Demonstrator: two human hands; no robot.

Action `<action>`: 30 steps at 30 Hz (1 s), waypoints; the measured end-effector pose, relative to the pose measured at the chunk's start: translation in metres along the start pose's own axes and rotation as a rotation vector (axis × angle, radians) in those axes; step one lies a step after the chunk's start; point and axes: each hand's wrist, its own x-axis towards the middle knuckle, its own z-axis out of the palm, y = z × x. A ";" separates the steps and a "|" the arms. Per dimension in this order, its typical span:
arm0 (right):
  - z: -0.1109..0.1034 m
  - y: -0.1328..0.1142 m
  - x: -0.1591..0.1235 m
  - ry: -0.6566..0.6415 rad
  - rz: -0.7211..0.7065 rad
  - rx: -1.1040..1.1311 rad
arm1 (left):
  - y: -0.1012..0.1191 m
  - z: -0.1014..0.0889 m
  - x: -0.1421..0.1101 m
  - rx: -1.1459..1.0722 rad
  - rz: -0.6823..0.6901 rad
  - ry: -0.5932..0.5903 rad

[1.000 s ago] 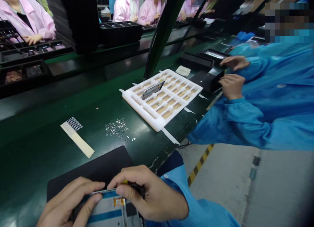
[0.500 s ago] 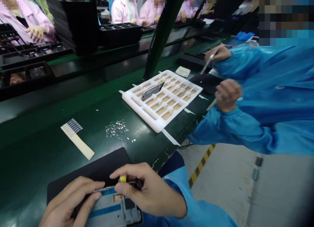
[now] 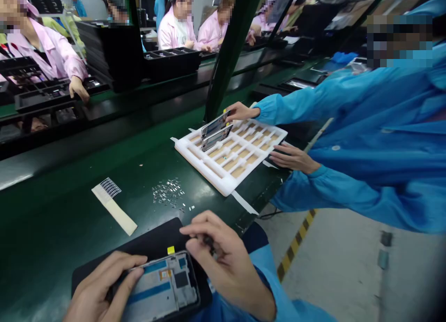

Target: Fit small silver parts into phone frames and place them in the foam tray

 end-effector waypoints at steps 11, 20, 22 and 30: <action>0.008 0.013 -0.023 -0.024 -0.023 0.188 | -0.007 0.007 0.007 -0.049 -0.068 -0.140; 0.016 0.020 -0.026 -0.197 -0.205 -0.026 | 0.003 0.006 0.011 -0.062 -0.014 -0.090; 0.017 0.023 -0.027 -0.193 -0.245 -0.063 | 0.004 0.006 0.010 -0.069 -0.014 -0.078; 0.017 0.026 -0.026 -0.203 -0.248 -0.091 | 0.001 0.007 0.007 -0.053 -0.014 -0.098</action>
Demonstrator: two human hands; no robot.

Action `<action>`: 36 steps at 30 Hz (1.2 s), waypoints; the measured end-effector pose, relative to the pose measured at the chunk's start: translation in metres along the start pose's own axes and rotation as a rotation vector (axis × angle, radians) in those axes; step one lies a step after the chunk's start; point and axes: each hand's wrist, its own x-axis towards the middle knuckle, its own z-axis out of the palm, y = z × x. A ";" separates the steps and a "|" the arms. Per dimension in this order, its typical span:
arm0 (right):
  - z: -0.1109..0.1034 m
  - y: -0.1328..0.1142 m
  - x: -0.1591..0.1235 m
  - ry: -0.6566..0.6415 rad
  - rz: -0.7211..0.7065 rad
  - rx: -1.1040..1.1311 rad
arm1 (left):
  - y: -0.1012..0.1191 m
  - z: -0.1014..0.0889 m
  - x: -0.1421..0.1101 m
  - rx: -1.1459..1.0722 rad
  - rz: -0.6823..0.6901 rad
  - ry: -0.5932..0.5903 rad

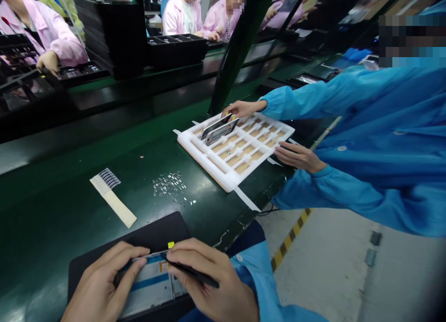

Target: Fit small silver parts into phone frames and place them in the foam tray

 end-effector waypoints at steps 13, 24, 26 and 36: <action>-0.003 0.001 0.004 -0.074 -0.013 -0.016 | 0.000 0.000 0.001 0.006 -0.009 -0.021; -0.007 0.002 0.007 -0.130 -0.071 -0.014 | 0.002 0.002 0.003 0.000 0.010 0.037; -0.006 0.001 0.008 -0.124 -0.072 -0.016 | 0.004 0.001 0.003 -0.006 0.017 0.036; -0.006 -0.001 0.008 -0.116 -0.070 -0.055 | 0.004 0.000 0.003 -0.018 0.020 0.032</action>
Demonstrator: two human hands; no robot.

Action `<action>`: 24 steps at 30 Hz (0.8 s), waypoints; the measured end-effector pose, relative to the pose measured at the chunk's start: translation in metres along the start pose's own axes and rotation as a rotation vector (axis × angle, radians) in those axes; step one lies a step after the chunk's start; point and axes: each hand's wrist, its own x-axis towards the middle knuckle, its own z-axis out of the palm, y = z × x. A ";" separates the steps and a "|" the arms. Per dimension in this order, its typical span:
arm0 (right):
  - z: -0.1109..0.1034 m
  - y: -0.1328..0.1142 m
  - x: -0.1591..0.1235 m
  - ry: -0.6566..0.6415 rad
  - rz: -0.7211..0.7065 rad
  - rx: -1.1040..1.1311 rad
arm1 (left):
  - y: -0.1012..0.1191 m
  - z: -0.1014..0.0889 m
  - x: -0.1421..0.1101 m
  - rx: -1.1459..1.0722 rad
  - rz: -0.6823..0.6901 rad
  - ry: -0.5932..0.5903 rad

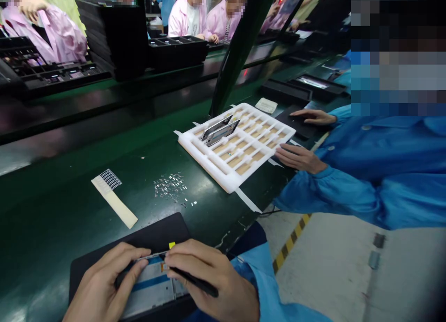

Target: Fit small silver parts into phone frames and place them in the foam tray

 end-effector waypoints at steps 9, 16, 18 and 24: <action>-0.009 0.000 0.010 -0.094 0.069 0.065 | 0.000 -0.001 -0.002 0.043 0.039 -0.001; -0.018 0.003 0.019 -0.141 0.001 0.057 | -0.003 -0.002 -0.003 0.072 0.080 -0.002; -0.019 0.003 0.018 -0.132 -0.023 0.059 | -0.003 -0.002 -0.004 0.071 0.083 -0.008; -0.017 0.003 0.016 -0.105 -0.051 0.097 | -0.007 0.002 -0.005 0.074 0.068 -0.018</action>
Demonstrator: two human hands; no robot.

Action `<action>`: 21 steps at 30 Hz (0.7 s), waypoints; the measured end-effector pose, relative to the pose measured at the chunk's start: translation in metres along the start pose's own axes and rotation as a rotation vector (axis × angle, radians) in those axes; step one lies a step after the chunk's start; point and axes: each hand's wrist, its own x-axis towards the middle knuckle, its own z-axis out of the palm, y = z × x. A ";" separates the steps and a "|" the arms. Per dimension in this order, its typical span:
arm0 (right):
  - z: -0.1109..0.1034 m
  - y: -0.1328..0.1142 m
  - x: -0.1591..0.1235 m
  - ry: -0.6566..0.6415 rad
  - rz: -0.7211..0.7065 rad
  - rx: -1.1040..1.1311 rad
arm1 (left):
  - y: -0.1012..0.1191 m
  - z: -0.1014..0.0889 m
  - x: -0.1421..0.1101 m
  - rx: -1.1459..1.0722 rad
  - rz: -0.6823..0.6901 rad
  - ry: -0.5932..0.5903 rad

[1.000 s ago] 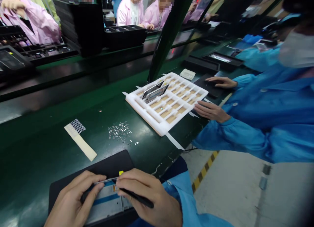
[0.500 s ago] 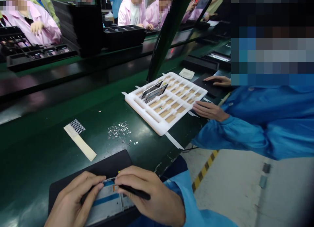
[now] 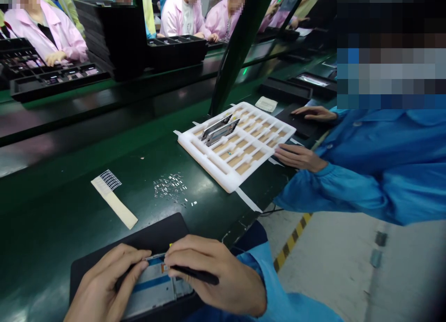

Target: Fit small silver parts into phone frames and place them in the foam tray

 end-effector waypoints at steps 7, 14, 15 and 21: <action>0.004 0.001 -0.001 -0.005 0.004 -0.054 | 0.000 0.001 0.000 -0.008 0.000 0.004; 0.006 -0.003 -0.006 0.064 0.023 -0.095 | 0.005 -0.001 0.001 -0.029 0.002 0.037; 0.006 -0.004 -0.006 0.074 0.031 -0.103 | 0.005 -0.001 0.001 -0.024 0.005 0.033; 0.007 -0.011 -0.005 0.059 -0.001 -0.275 | 0.001 0.000 -0.002 0.009 0.035 0.061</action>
